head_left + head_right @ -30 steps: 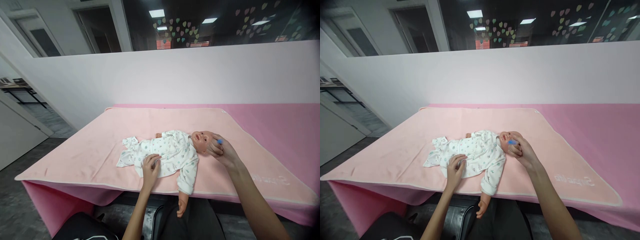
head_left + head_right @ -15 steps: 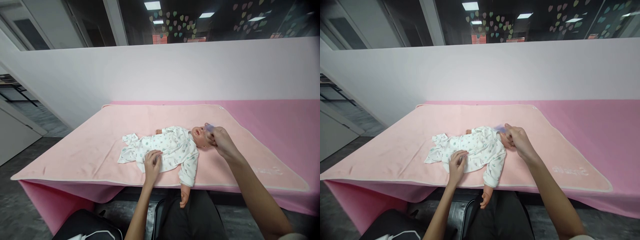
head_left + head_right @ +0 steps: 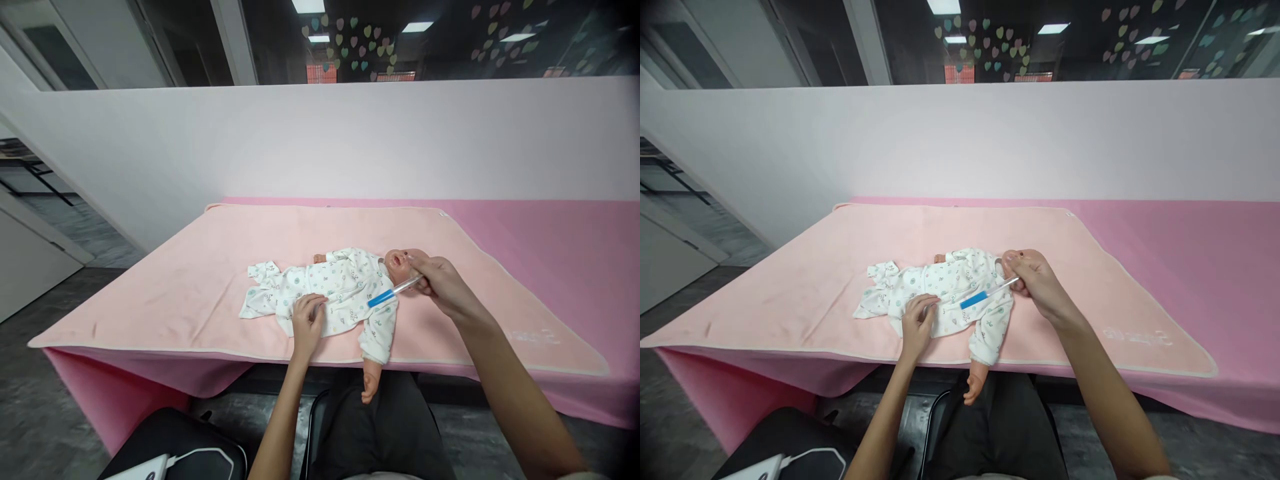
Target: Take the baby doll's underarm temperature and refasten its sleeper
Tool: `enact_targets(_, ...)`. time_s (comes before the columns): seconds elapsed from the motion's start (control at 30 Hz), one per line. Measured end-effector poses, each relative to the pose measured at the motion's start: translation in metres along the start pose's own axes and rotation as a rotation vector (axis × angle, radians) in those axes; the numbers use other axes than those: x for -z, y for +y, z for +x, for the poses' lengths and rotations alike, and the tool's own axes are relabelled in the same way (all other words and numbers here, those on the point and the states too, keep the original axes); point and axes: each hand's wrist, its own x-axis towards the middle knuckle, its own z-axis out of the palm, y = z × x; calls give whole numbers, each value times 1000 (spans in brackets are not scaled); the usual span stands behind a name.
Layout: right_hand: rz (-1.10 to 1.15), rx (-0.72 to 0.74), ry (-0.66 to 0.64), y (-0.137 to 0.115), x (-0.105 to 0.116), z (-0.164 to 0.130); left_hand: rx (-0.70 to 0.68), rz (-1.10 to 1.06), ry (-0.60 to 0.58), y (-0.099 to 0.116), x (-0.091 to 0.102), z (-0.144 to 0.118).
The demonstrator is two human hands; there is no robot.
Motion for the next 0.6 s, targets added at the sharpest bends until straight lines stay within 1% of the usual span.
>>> enact_targets(0.13, -38, -54, 49, 6, 5, -3, -11, 7, -2, 1, 0, 0)
enact_targets(0.23, -38, -44, 137, 9, 11, -10, -14, 17, -3, 1, 0, 0)
enact_targets(0.33, -59, -13, 237, 20, 23, -22, -51, 78, 7, 1, 0, -1)
enact_targets(0.4, -89, -35, 296, 34, 36, -29, -109, 169, 58, 2, -3, -2)
enact_targets(0.47, -126, -73, 387, 54, 51, -35, -194, 242, 121, 6, -8, -2)
enact_targets(0.5, -144, -95, 427, 64, 58, -38, -243, 256, 133, 10, -12, -1)
enact_targets(0.53, -165, -109, 466, 75, 66, -39, -288, 257, 126, 16, -17, 1)
enact_targets(0.6, -223, -117, 542, 96, 78, -39, -357, 240, 53, 30, -31, 10)
